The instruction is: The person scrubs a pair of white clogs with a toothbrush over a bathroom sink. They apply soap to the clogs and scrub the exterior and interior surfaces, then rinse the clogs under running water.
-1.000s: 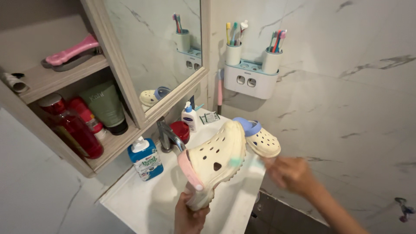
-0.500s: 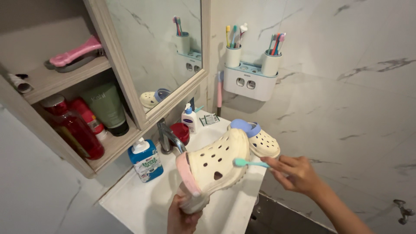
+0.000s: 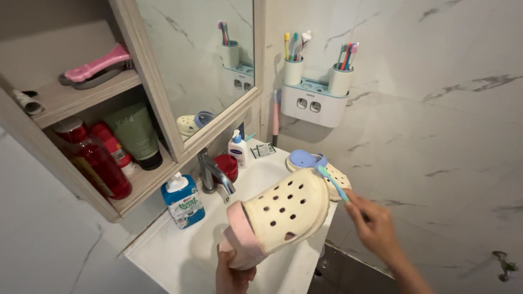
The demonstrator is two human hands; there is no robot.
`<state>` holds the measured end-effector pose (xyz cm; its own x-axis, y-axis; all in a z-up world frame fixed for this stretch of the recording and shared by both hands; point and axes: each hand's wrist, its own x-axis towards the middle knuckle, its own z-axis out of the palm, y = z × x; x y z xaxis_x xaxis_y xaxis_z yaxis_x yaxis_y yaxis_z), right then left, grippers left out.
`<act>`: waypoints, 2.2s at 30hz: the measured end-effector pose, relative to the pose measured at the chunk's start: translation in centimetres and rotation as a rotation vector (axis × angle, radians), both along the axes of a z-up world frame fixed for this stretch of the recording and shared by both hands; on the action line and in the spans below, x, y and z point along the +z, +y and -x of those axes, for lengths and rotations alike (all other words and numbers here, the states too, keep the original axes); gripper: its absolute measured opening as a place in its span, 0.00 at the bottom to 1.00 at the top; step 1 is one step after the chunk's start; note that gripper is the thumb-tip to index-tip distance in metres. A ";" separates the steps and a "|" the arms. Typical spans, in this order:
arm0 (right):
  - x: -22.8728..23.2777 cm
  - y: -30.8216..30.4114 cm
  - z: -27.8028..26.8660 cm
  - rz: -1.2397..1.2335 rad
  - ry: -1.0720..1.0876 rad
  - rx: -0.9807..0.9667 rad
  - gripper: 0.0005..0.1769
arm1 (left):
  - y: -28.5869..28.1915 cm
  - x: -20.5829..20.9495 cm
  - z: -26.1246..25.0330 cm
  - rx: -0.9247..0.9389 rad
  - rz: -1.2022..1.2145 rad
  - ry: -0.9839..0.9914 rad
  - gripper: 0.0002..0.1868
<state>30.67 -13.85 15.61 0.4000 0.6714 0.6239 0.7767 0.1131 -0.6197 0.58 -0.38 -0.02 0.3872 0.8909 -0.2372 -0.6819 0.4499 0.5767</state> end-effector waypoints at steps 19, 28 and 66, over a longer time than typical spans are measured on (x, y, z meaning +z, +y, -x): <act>-6.7 2.6 6.2 -0.198 -0.275 -0.054 0.19 | -1.0 4.4 -3.7 -0.155 0.171 -0.157 0.15; -6.5 2.6 4.3 -0.223 -0.454 0.037 0.18 | 0.0 8.5 -6.1 -0.304 0.187 -0.113 0.26; -9.4 4.2 -1.6 -0.080 -0.309 0.008 0.20 | 1.4 11.0 -7.9 -0.250 0.201 -0.176 0.27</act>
